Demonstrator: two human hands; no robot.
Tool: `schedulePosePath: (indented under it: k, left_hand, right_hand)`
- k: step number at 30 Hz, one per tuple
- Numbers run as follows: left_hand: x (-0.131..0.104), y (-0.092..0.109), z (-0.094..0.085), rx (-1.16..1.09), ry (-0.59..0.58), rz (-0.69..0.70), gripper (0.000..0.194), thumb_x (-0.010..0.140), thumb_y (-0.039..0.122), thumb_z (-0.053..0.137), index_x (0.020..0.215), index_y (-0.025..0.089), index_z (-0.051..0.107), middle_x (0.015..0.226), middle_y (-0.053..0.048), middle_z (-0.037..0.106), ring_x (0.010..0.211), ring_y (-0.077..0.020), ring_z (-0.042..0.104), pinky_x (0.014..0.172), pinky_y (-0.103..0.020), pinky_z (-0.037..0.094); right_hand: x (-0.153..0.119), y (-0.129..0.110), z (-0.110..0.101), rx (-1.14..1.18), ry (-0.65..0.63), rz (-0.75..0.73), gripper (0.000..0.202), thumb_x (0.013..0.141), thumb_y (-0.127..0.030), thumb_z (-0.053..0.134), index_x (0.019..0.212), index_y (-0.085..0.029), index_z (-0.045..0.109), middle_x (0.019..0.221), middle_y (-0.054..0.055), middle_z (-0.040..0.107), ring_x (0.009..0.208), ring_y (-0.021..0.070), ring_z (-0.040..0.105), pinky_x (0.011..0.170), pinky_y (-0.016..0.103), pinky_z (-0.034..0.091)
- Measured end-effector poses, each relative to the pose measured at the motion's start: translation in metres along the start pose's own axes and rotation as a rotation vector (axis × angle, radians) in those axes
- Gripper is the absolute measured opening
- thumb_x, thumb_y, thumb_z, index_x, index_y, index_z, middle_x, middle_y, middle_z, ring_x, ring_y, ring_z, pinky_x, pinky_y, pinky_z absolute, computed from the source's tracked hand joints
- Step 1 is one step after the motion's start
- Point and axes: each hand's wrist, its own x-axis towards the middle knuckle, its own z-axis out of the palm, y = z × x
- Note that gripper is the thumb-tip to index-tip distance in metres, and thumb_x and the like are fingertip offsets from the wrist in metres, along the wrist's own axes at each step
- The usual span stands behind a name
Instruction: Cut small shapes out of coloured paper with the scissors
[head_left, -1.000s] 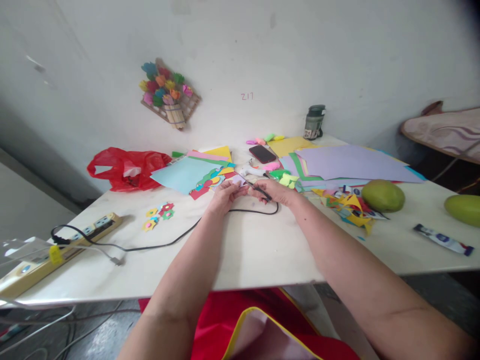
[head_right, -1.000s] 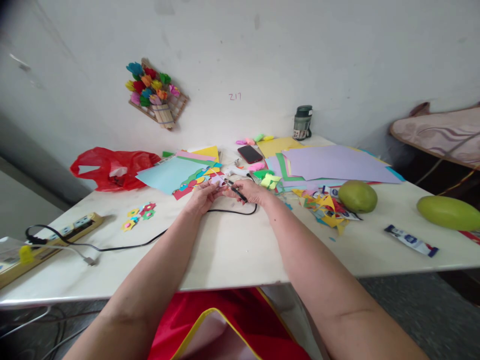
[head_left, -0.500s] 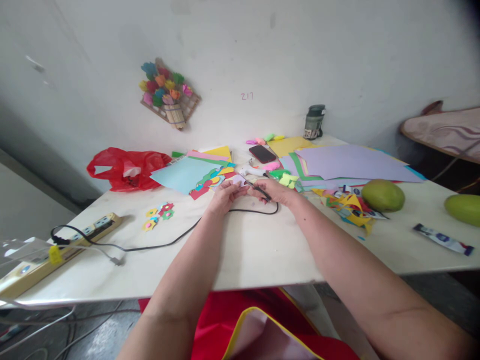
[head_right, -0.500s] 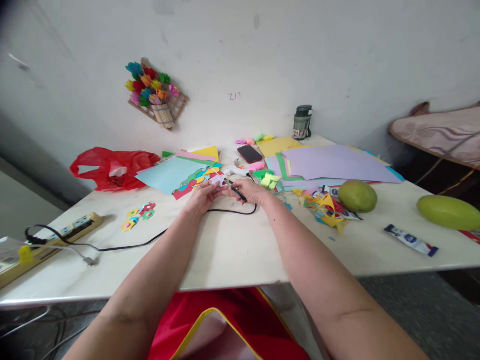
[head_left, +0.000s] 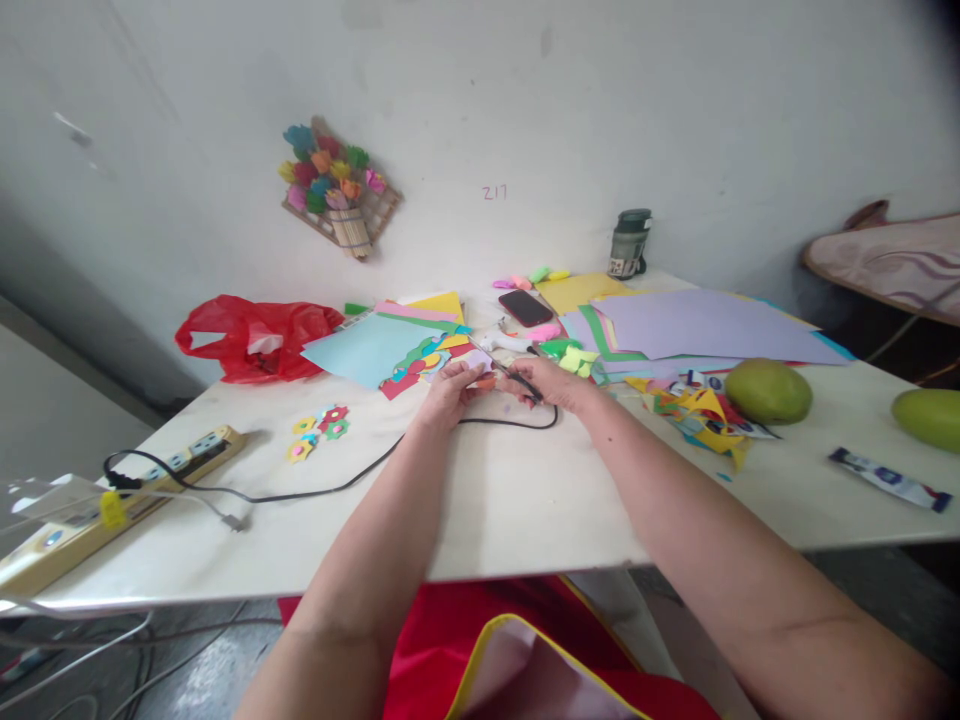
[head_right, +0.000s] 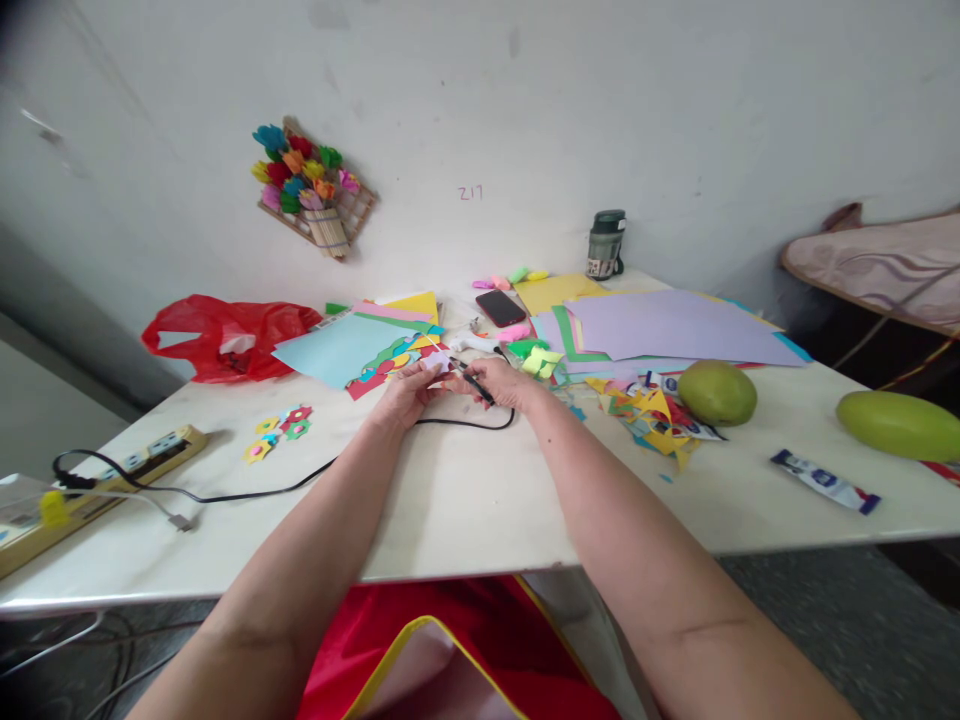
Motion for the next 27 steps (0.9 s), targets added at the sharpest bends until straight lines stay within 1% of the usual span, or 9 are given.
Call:
schedulePosePath:
  k: [5,9,14,20,23,25,27]
  left_hand:
    - [-0.002,0.001,0.001,0.015,0.004,-0.005,0.035,0.056,0.033,0.090,0.076,0.012,0.071,0.075,-0.005,0.070,0.069,-0.0153,0.065,0.057,-0.024,0.048]
    - [-0.002,0.000,0.001,0.027,-0.002,0.000,0.034,0.058,0.033,0.089,0.077,0.012,0.071,0.076,-0.005,0.070,0.072,-0.0165,0.065,0.059,-0.024,0.048]
    - [-0.001,-0.001,0.001,0.055,-0.004,0.000,0.035,0.058,0.036,0.089,0.078,0.013,0.073,0.074,-0.005,0.070,0.069,-0.0156,0.064,0.059,-0.025,0.049]
    - [0.000,-0.002,0.001,0.063,0.010,0.021,0.042,0.053,0.043,0.092,0.075,0.013,0.072,0.075,-0.005,0.071,0.070,-0.0150,0.066,0.062,-0.024,0.051]
    - [0.001,-0.002,0.000,0.057,0.011,0.020,0.043,0.053,0.045,0.092,0.072,0.013,0.070,0.075,-0.004,0.072,0.070,-0.0148,0.067,0.064,-0.024,0.053]
    - [0.001,-0.002,0.000,0.052,0.013,0.014,0.042,0.052,0.044,0.092,0.068,0.014,0.068,0.076,-0.004,0.073,0.071,-0.0148,0.067,0.064,-0.024,0.053]
    - [0.001,-0.003,0.001,0.055,0.000,0.004,0.041,0.052,0.042,0.092,0.068,0.014,0.068,0.077,-0.004,0.073,0.070,-0.0149,0.067,0.063,-0.024,0.053]
  right_hand:
    - [0.000,-0.001,0.001,-0.001,0.048,0.042,0.035,0.074,-0.044,0.076,0.070,-0.019,0.052,0.050,-0.007,0.046,0.042,0.0070,0.044,0.038,0.019,0.037]
    - [-0.001,-0.004,0.003,-0.002,0.073,0.066,0.033,0.074,-0.041,0.075,0.068,-0.018,0.052,0.049,-0.007,0.047,0.042,0.0072,0.044,0.037,0.019,0.037]
    - [-0.002,-0.006,0.006,-0.034,0.105,0.081,0.031,0.074,-0.038,0.076,0.068,-0.018,0.053,0.047,-0.007,0.048,0.040,0.0073,0.046,0.036,0.018,0.038]
    - [-0.005,-0.009,0.007,-0.156,0.103,0.109,0.027,0.080,-0.032,0.075,0.074,-0.016,0.054,0.048,-0.006,0.053,0.035,0.0060,0.046,0.031,0.017,0.027]
    - [-0.007,-0.012,0.007,-0.159,0.107,0.113,0.026,0.083,-0.032,0.074,0.075,-0.016,0.055,0.048,-0.006,0.053,0.034,0.0057,0.045,0.031,0.017,0.026]
    - [-0.007,-0.012,0.007,-0.156,0.108,0.105,0.027,0.083,-0.032,0.074,0.074,-0.016,0.055,0.048,-0.006,0.053,0.035,0.0056,0.046,0.031,0.016,0.027]
    - [-0.007,-0.012,0.007,-0.153,0.111,0.096,0.026,0.083,-0.031,0.075,0.074,-0.016,0.055,0.048,-0.005,0.054,0.036,0.0058,0.047,0.032,0.016,0.027]
